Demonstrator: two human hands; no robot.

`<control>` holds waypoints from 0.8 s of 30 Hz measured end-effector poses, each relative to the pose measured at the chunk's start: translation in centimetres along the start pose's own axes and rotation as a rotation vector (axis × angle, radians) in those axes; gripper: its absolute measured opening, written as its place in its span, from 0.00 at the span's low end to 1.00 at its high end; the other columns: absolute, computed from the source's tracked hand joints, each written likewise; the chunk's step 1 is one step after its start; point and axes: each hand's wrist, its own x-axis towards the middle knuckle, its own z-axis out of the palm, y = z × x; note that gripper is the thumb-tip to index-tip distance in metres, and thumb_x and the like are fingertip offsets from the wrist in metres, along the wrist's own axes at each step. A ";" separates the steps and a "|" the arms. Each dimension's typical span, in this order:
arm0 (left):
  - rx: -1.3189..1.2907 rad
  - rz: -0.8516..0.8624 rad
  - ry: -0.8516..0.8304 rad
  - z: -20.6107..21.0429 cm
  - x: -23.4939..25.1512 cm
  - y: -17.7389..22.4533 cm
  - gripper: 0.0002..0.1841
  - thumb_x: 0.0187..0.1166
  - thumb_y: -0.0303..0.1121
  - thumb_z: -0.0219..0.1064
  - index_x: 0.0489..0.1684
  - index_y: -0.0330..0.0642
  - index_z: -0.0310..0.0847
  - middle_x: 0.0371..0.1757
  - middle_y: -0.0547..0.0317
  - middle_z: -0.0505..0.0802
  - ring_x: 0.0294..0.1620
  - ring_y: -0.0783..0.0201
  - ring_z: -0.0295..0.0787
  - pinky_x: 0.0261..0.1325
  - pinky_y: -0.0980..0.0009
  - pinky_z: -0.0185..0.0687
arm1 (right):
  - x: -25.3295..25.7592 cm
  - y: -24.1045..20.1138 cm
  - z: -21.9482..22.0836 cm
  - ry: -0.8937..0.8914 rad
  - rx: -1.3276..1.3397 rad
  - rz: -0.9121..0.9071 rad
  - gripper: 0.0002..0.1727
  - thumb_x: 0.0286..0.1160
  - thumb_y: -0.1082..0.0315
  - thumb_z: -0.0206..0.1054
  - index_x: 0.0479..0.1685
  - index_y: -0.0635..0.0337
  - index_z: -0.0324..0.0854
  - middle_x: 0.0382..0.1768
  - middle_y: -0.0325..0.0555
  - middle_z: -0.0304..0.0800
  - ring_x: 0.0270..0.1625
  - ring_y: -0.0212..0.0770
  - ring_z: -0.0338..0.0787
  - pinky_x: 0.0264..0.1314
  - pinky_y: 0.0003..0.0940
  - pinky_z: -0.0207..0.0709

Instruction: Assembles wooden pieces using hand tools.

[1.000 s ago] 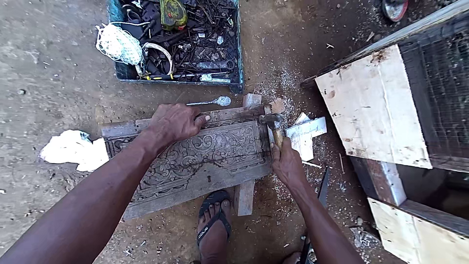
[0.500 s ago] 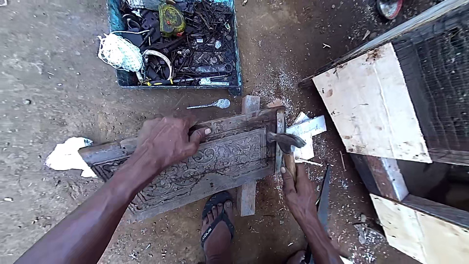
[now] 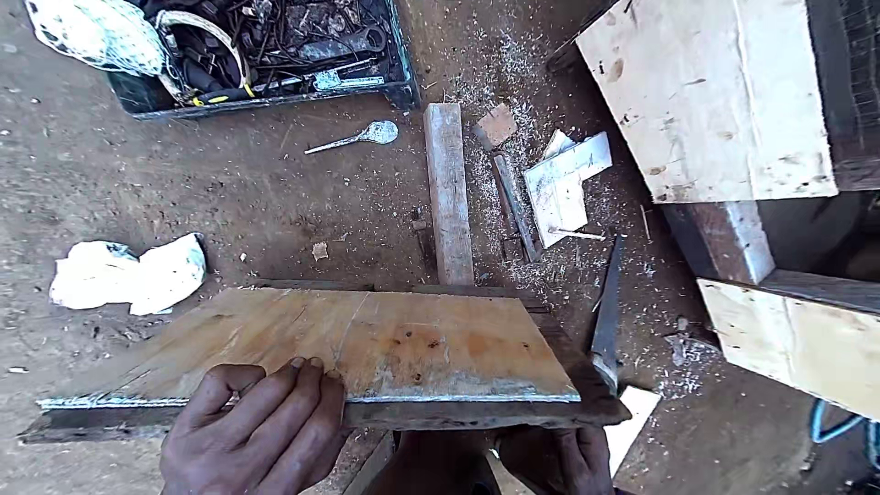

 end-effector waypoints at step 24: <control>0.071 -0.034 -0.244 -0.9 3.8 -2.9 0.30 0.75 0.64 0.61 0.44 0.42 0.81 0.36 0.48 0.89 0.38 0.51 0.81 0.55 0.54 0.66 | 7.3 4.9 2.5 -0.222 -0.522 0.529 0.31 0.76 0.58 0.71 0.78 0.60 0.74 0.69 0.62 0.83 0.66 0.61 0.88 0.68 0.59 0.82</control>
